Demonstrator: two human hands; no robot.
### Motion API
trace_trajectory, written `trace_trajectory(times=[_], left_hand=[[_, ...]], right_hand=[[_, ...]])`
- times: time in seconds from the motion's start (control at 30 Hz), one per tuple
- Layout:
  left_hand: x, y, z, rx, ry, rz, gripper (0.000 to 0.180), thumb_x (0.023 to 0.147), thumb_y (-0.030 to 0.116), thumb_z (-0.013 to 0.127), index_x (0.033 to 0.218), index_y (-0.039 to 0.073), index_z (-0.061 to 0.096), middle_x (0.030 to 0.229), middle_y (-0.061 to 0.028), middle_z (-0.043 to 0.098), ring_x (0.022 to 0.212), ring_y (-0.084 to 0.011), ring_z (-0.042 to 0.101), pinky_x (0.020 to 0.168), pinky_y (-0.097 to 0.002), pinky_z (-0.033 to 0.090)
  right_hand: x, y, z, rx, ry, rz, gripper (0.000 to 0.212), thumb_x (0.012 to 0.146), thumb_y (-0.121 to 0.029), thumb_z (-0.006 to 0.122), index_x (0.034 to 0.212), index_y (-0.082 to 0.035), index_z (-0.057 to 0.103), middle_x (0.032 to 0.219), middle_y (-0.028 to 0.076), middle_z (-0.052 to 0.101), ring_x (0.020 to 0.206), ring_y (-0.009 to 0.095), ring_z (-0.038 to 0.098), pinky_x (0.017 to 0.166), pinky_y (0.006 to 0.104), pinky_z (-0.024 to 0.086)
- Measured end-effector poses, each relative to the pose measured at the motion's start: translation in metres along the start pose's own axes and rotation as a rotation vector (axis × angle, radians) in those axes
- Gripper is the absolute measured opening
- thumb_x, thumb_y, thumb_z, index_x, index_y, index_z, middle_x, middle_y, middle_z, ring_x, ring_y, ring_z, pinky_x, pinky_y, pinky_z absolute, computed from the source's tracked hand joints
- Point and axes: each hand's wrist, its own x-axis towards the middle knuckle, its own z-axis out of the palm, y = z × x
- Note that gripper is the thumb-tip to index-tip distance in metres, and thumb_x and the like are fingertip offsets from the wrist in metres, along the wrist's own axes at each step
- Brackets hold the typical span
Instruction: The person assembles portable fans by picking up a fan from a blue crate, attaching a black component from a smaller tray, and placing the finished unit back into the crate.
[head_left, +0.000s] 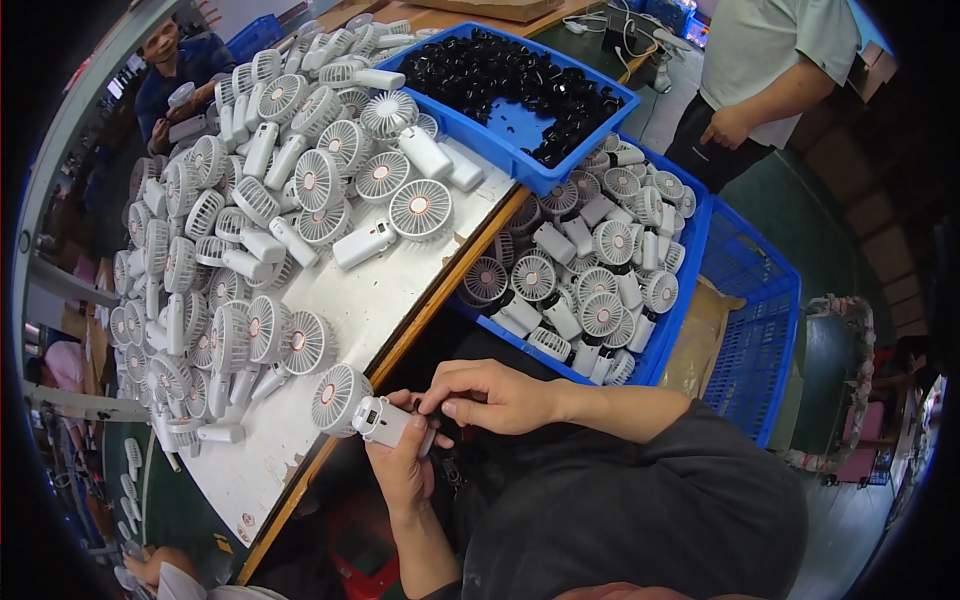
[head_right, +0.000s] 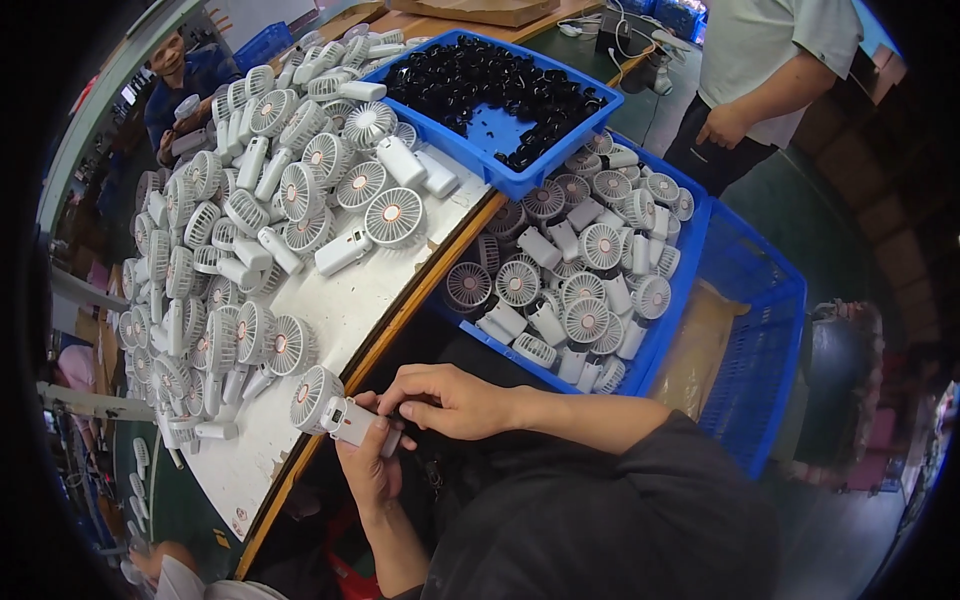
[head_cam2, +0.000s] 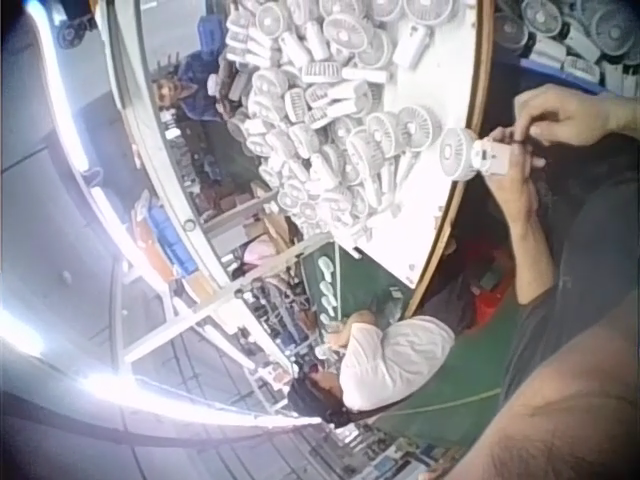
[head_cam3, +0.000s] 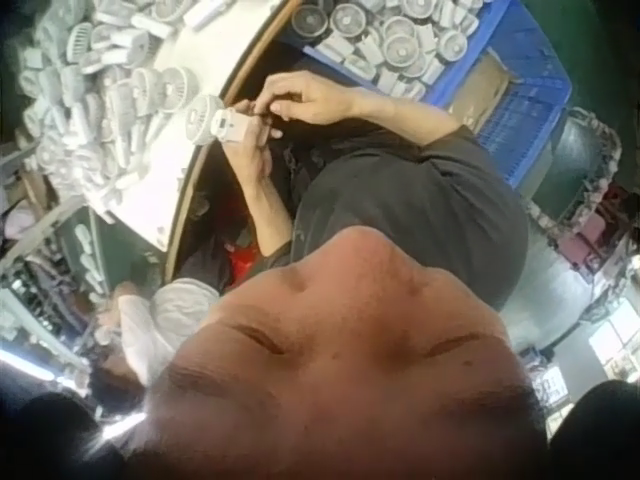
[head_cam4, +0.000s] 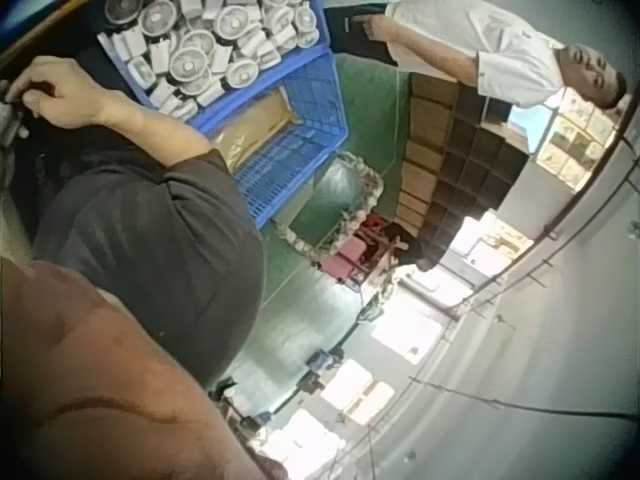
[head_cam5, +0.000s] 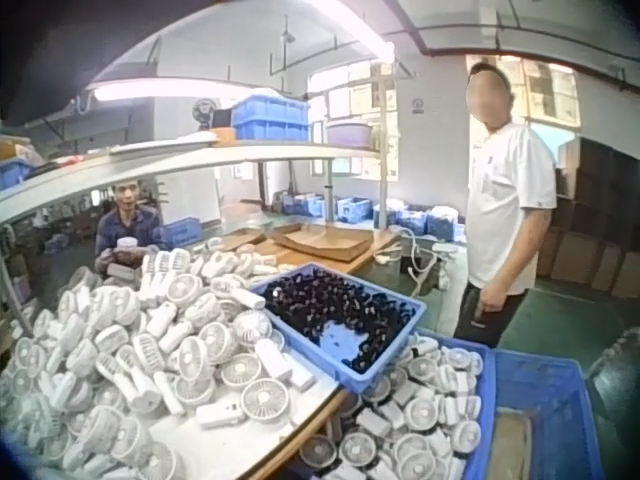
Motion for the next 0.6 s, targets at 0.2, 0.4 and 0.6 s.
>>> trace_trajectory(times=[0.2,0.4,0.6], left_hand=[[-0.01,0.004,-0.002,-0.095,-0.046,-0.028,0.039,0.086,0.002,0.069,0.121,-0.003,0.053,0.099,-0.0132,0.062,0.079,-0.0214,0.065,0.049,-0.0311,0.057],[-0.02,0.008,-0.014,-0.064,-0.11,-0.115,0.035,0.088,0.007,0.07,0.117,-0.006,0.055,0.09,-0.0152,0.065,0.077,-0.0216,0.067,0.051,-0.031,0.059],[-0.021,-0.001,-0.014,-0.103,-0.236,-0.191,0.038,0.088,0.02,0.075,0.109,-0.005,0.057,0.088,-0.0145,0.065,0.073,-0.0215,0.067,0.049,-0.0288,0.057]], right_hand=[[0.004,-0.004,-0.008,-0.639,-0.02,-0.384,0.03,0.086,-0.002,0.067,0.115,-0.002,0.06,0.11,0.015,0.053,0.094,0.031,0.06,0.079,0.0385,0.052],[0.018,-0.006,-0.003,-0.574,-0.001,-0.451,0.03,0.082,-0.006,0.073,0.111,-0.001,0.065,0.101,0.013,0.062,0.087,0.03,0.063,0.073,0.0381,0.054],[0.043,-0.014,0.003,-0.64,-0.134,-0.432,0.036,0.082,-0.007,0.071,0.116,0.002,0.063,0.105,0.015,0.063,0.09,0.031,0.062,0.077,0.0391,0.053]])
